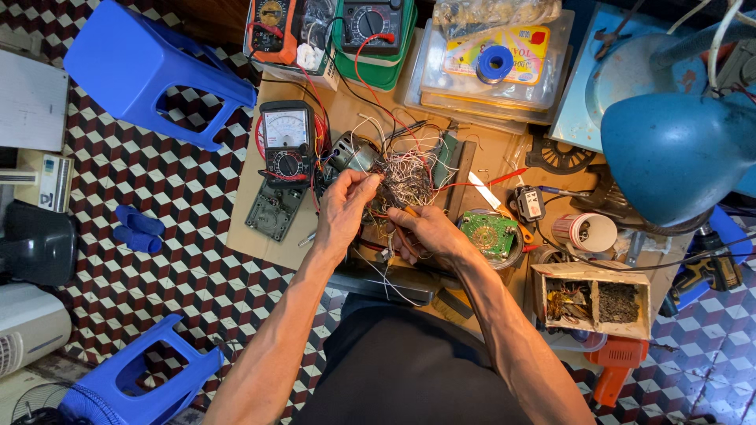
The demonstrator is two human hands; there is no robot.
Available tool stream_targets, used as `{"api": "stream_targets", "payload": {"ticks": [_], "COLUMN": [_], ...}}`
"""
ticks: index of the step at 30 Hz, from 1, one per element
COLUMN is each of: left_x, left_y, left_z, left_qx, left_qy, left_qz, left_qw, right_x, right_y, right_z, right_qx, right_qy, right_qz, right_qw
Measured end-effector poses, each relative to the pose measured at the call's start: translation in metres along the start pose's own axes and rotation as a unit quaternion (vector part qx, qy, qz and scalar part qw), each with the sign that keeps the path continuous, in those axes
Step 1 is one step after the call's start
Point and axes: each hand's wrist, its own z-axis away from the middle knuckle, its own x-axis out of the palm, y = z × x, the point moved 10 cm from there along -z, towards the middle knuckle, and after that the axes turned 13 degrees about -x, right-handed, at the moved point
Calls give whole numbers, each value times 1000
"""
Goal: The person holds a green circuit board and uses multimeter probes to test various points on the board. They flip the board over to inspect both sides and continue probing different areas. The person also handles a bundle of wires on the workbench.
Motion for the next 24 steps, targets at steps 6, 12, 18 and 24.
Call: {"api": "stream_targets", "payload": {"ticks": [6,12,18,24], "left_x": [-1,0,2,0], "left_y": [1,-4,-2,9], "left_z": [2,-3,-5,17], "left_qx": [4,-16,-24,-37], "left_qy": [-8,-9,-36,-24], "left_qz": [6,22,110,103], "left_qw": [1000,1000,993,994], "right_x": [4,6,-2,-4], "right_y": [3,-1,-2,0], "right_z": [-1,3,12,50], "right_qx": [-13,-43,-47,-29], "right_qy": [-14,16,103,41], "right_qz": [-14,-51,33,273], "right_qw": [1000,998,993,961]}}
